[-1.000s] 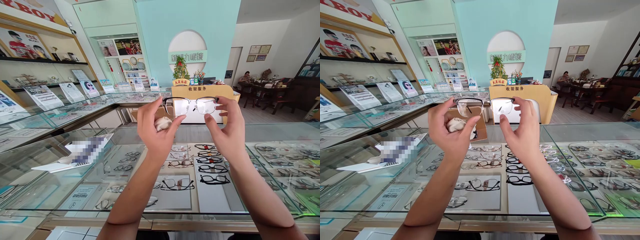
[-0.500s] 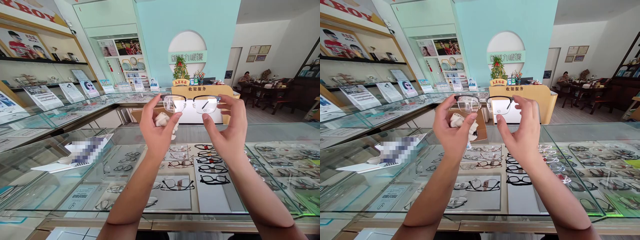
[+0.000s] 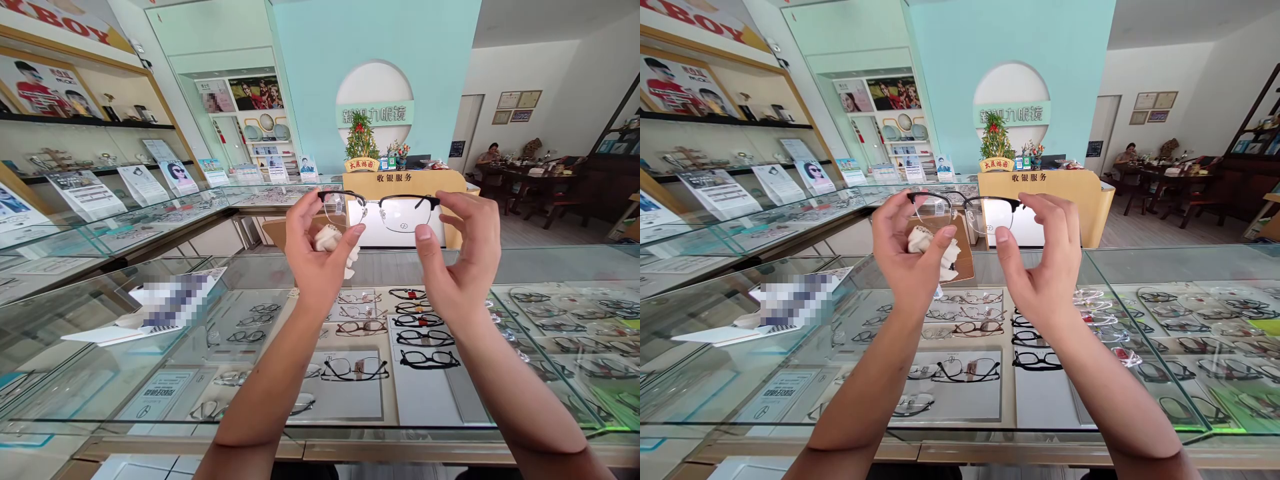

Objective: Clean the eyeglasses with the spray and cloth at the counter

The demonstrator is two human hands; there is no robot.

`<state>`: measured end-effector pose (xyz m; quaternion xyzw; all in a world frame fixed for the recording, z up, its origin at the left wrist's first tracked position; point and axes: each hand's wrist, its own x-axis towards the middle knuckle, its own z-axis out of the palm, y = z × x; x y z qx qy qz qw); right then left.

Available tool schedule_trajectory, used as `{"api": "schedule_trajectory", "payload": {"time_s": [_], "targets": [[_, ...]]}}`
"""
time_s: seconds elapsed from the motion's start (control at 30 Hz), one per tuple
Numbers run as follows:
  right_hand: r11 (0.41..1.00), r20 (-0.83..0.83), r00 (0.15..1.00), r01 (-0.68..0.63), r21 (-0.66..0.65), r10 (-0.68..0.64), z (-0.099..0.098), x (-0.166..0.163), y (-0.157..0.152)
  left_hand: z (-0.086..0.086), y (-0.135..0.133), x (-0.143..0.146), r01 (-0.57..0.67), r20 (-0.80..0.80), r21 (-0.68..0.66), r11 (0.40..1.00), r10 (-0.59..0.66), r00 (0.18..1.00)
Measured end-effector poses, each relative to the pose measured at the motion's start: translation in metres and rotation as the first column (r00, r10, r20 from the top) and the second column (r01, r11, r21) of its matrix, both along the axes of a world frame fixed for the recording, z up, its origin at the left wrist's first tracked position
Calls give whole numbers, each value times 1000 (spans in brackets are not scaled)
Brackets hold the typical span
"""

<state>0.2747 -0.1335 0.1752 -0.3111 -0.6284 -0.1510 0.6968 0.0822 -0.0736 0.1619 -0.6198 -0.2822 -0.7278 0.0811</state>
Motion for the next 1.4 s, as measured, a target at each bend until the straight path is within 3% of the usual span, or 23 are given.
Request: {"api": "schedule_trajectory", "payload": {"time_s": [0.27, 0.47, 0.67, 1.17, 1.4], "targets": [[954, -266, 924, -297, -46, 275, 2, 4, 9, 0, -3, 4, 4, 7, 87, 996, -5, 1000], [809, -409, 766, -579, -104, 496, 3, 14, 18, -1, -5, 8, 9, -2, 95, 995, -9, 1000], [700, -493, 645, -708, -97, 584, 5, 14, 18, -2, -4, 9, 10, -1, 93, 996, -10, 1000], [725, -463, 671, -684, -84, 579, 6, 14, 19, -1, -6, 10, 56, 4, 81, 995, -57, 998], [758, -480, 689, -648, -75, 542, 3, 18, 27, -1, 0, 9, 255, 39, 72, 964, -258, 965]]}}
